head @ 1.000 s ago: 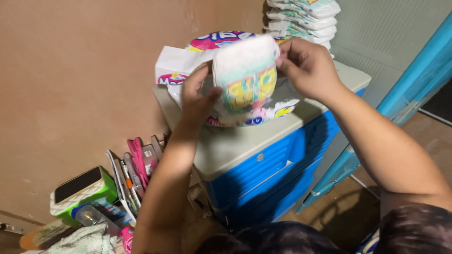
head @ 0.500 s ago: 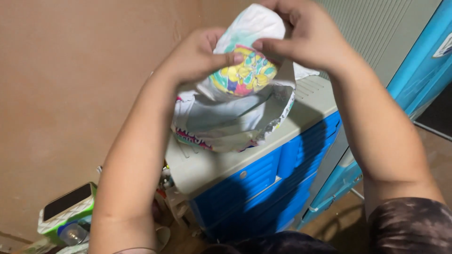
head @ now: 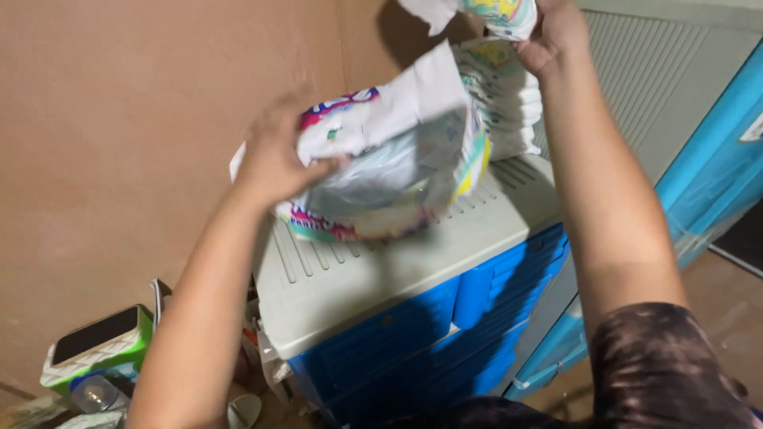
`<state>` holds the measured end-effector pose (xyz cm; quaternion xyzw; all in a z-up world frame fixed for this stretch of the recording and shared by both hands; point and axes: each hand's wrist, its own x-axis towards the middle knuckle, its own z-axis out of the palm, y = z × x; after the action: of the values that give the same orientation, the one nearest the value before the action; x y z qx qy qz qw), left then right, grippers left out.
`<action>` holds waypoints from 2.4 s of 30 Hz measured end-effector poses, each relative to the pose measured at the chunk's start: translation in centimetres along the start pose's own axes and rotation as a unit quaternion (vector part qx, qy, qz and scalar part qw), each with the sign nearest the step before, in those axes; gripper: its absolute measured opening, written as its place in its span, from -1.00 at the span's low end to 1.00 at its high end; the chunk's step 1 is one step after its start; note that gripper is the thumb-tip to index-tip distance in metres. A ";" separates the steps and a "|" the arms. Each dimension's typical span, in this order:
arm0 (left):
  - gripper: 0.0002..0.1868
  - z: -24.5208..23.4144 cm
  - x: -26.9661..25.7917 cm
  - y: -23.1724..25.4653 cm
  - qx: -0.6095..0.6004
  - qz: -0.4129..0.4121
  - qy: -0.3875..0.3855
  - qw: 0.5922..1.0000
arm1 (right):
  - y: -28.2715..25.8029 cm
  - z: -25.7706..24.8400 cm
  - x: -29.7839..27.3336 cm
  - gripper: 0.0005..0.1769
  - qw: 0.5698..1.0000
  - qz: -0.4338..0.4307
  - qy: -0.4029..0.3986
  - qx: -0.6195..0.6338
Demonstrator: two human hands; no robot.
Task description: The person wipes the top of a blue cooler with a cloth, then opens a package of Magic Pants Pull-Ups diapers. They remove several diapers one by one and stack them on the cooler. The person then places the empty package on a nearby shelf and moves a pink box onto the cooler.
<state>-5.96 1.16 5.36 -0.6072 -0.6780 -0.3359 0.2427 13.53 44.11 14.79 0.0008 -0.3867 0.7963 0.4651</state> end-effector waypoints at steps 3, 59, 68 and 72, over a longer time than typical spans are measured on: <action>0.04 2.1 -2.1 0.6 0.058 -0.010 -0.076 0.995 | 1.9 -5.8 5.6 -0.48 0.988 -0.050 0.117 0.082; 0.36 1.3 -9.7 -9.7 -0.199 -0.027 -0.111 0.973 | 5.4 -3.4 -23.8 -0.09 0.516 -0.311 -0.401 -0.690; -0.70 1.3 -10.0 -9.5 -0.436 -0.196 -0.068 0.876 | 8.5 -8.4 -25.4 -0.75 0.714 -0.081 -0.167 -0.675; -0.72 1.7 -9.0 -8.1 -0.344 -0.260 -0.036 0.902 | 11.6 -11.5 -23.1 -0.78 0.629 -0.096 0.004 -0.771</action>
<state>-12.49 -3.84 -3.66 -0.4671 -0.6619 -0.5772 -0.1021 22.14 31.02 -8.71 -0.3241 -0.8555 0.1579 0.3716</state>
